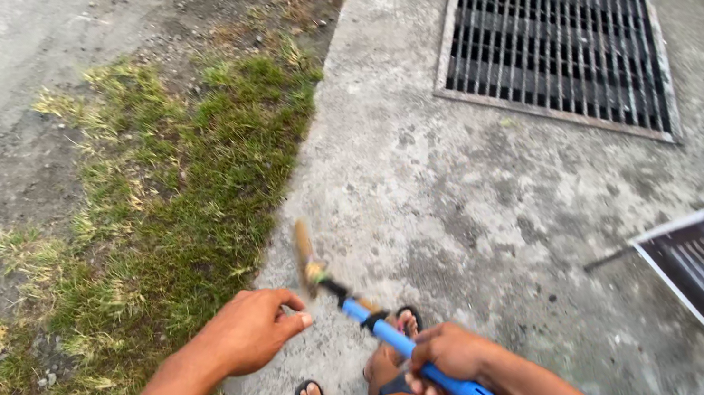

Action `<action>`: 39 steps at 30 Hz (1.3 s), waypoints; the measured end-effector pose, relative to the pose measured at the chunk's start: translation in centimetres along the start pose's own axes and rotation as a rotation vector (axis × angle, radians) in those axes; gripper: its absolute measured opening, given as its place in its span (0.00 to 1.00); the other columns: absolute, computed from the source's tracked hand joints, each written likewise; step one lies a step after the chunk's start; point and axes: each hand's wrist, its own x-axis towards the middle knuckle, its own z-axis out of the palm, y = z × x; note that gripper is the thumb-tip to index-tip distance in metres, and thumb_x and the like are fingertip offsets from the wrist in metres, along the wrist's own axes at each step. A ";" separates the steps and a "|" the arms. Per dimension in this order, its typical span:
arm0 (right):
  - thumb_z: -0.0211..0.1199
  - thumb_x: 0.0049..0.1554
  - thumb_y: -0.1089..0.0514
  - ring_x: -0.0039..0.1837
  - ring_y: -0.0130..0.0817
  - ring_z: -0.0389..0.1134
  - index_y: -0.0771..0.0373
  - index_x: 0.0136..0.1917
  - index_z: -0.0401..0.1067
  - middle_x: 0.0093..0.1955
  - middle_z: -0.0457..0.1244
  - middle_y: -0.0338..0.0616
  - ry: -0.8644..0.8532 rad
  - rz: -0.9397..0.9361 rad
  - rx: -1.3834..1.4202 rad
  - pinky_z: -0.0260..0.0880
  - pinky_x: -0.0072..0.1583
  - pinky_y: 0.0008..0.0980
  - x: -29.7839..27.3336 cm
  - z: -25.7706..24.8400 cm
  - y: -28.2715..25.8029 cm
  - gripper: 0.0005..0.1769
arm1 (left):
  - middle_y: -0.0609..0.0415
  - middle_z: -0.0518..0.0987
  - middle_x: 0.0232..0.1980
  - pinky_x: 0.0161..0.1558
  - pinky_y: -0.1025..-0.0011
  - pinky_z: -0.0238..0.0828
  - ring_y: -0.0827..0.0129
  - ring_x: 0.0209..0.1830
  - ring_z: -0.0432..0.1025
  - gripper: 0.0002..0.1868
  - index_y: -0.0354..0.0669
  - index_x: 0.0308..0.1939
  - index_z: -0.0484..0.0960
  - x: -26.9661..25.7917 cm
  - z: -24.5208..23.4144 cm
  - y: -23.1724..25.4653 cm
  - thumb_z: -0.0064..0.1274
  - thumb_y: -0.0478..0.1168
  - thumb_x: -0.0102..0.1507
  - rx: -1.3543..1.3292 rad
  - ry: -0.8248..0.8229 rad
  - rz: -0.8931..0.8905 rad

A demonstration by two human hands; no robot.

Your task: The person sweeps debris across a concrete sidewalk and near a metal grate using a broom.

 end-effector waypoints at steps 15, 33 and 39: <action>0.55 0.60 0.61 0.27 0.31 0.59 0.72 0.44 0.74 0.31 0.62 0.48 0.258 0.212 -0.177 0.63 0.30 0.33 8.0 -36.5 -12.2 0.11 | 0.46 0.86 0.39 0.46 0.59 0.77 0.56 0.40 0.82 0.23 0.46 0.51 0.85 15.1 1.3 9.1 0.54 0.57 0.62 -0.196 0.012 -0.045; 0.64 0.55 0.63 0.29 0.34 0.65 0.72 0.44 0.79 0.30 0.65 0.47 0.344 0.207 -0.245 0.70 0.31 0.36 1.9 -38.0 -9.4 0.09 | 0.43 0.85 0.49 0.54 0.59 0.75 0.53 0.52 0.80 0.26 0.43 0.52 0.85 29.0 -8.6 18.1 0.49 0.59 0.65 0.065 -0.174 0.187; 0.64 0.57 0.57 0.28 0.38 0.69 0.68 0.50 0.76 0.29 0.68 0.49 0.749 0.138 -0.390 0.69 0.33 0.36 3.1 -36.9 -13.2 0.12 | 0.43 0.86 0.49 0.54 0.59 0.75 0.53 0.51 0.81 0.26 0.44 0.53 0.85 35.7 -14.7 18.7 0.48 0.59 0.65 0.188 -0.287 0.280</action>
